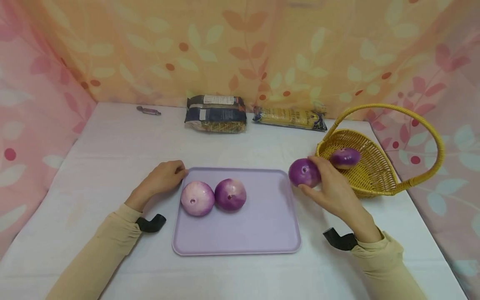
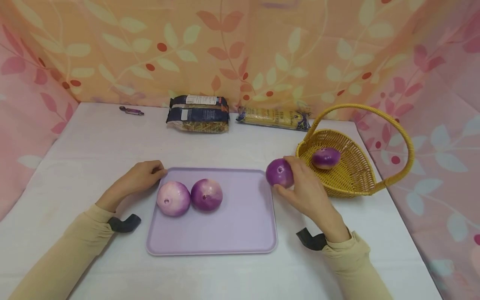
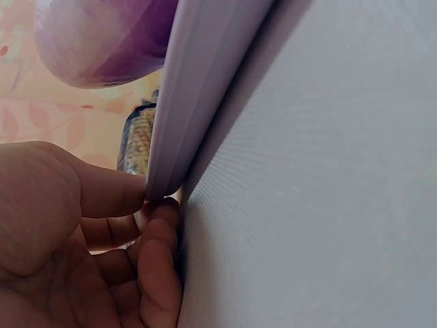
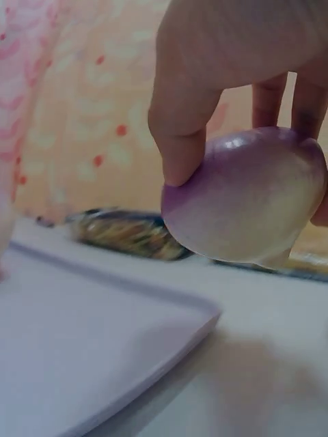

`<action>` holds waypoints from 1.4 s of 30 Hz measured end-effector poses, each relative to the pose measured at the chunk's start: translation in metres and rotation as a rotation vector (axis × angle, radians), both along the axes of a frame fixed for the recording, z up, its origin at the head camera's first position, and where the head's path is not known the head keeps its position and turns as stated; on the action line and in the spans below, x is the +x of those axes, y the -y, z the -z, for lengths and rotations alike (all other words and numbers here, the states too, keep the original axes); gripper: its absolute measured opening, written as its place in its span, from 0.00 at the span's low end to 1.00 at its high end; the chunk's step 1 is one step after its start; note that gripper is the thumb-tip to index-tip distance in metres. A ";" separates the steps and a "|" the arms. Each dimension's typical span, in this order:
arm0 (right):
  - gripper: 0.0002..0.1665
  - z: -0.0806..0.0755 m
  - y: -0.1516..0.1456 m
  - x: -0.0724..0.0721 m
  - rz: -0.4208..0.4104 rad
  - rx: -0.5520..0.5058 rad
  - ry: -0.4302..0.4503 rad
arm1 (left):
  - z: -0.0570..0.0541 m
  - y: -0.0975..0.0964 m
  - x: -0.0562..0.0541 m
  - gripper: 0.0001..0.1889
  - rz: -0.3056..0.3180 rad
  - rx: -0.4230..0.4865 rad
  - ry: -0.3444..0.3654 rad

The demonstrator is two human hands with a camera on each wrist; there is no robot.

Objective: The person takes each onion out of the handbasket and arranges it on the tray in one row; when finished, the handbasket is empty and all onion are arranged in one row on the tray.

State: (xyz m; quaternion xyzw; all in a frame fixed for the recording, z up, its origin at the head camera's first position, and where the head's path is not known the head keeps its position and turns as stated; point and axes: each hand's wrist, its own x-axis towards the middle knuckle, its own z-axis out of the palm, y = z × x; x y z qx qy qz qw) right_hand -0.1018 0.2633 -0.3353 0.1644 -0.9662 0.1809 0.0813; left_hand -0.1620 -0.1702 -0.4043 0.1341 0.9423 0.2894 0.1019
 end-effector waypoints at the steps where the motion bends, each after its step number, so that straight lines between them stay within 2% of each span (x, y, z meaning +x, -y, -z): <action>1: 0.42 0.006 0.004 0.001 -0.015 0.009 0.013 | 0.000 0.000 0.000 0.09 0.000 -0.001 -0.001; 5: 0.39 0.023 0.015 0.004 -0.061 0.049 0.030 | 0.001 0.000 0.000 0.09 -0.006 -0.003 -0.005; 11: 0.40 0.036 0.024 0.006 -0.105 0.080 0.007 | 0.000 0.000 0.000 0.09 -0.005 0.002 -0.002; 20: 0.43 0.041 0.031 0.008 -0.112 0.069 0.042 | -0.002 -0.001 0.001 0.09 -0.012 -0.008 0.014; 27: 0.43 0.046 0.042 0.010 -0.125 0.010 0.079 | 0.000 0.000 0.001 0.09 -0.011 -0.006 0.022; 35: 0.43 0.050 0.055 0.013 -0.147 -0.027 0.074 | 0.006 0.001 -0.001 0.09 -0.013 -0.015 0.025; 42: 0.42 0.052 0.063 0.011 -0.165 -0.030 0.043 | 0.002 0.000 0.000 0.09 -0.013 -0.009 0.015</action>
